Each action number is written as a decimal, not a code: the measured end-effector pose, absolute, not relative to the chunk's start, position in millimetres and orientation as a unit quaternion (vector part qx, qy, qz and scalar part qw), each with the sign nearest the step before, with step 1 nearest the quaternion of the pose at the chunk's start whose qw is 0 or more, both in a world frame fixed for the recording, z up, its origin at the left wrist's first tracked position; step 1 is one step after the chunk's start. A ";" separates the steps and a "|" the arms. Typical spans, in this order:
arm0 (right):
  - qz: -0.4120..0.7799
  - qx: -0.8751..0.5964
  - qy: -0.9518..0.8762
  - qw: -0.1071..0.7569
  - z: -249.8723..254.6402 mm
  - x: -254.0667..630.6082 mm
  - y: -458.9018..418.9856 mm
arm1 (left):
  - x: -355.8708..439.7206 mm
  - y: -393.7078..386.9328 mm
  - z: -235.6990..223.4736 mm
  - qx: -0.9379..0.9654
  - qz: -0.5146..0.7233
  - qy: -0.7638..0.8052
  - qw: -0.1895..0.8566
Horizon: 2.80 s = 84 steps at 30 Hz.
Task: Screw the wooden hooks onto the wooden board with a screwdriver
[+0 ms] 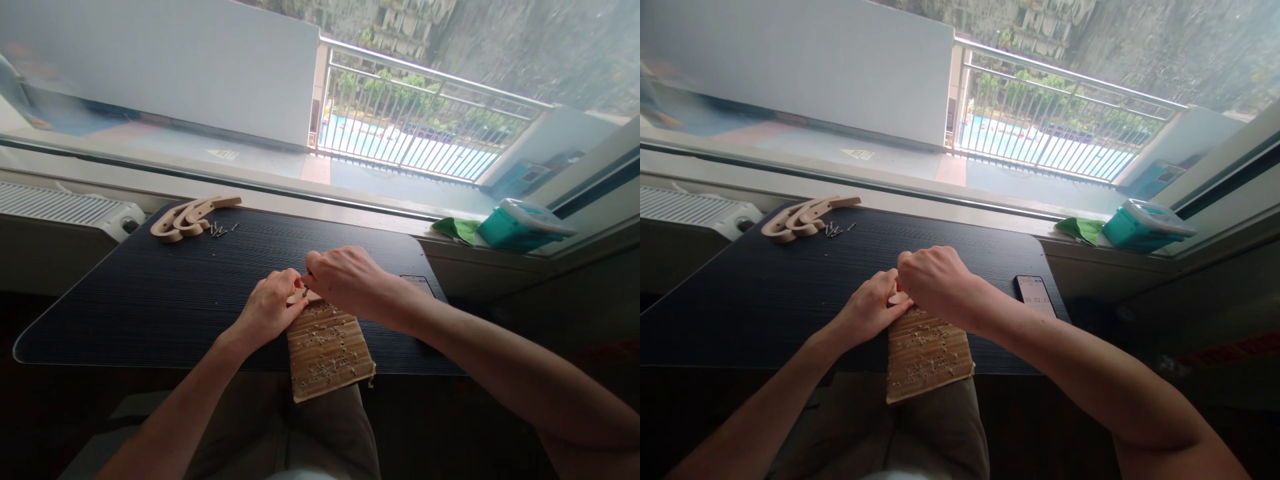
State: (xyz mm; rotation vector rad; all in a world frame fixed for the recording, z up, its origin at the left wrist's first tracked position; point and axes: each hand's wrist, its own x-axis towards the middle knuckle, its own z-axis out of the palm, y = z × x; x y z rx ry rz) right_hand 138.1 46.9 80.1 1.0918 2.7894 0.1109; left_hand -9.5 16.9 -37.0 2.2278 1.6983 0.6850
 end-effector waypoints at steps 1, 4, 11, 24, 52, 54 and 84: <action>0.029 0.361 0.929 0.075 83.1 138.3 46.2 | -9.4 16.8 -36.6 0.766 0.234 0.584 0.129; 0.001 0.349 0.934 0.075 94.7 139.8 44.5 | -9.4 17.0 -36.4 0.766 0.234 0.584 0.133; -0.033 0.281 0.956 0.075 99.2 142.9 46.9 | -10.9 17.7 -42.0 0.765 0.243 0.585 0.118; 0.003 0.371 0.928 0.029 84.0 133.9 52.5 | -9.3 18.0 -41.1 0.760 0.249 0.589 0.113; 0.033 0.421 0.905 -0.045 58.0 131.9 57.2 | -10.8 18.4 -42.1 0.761 0.245 0.586 0.132; 0.038 0.423 0.904 -0.050 58.0 132.8 54.9 | -9.9 17.9 -40.9 0.761 0.246 0.586 0.133; 0.043 0.395 0.918 -0.004 73.4 138.5 50.0 | -10.3 17.1 -40.8 0.759 0.257 0.583 0.137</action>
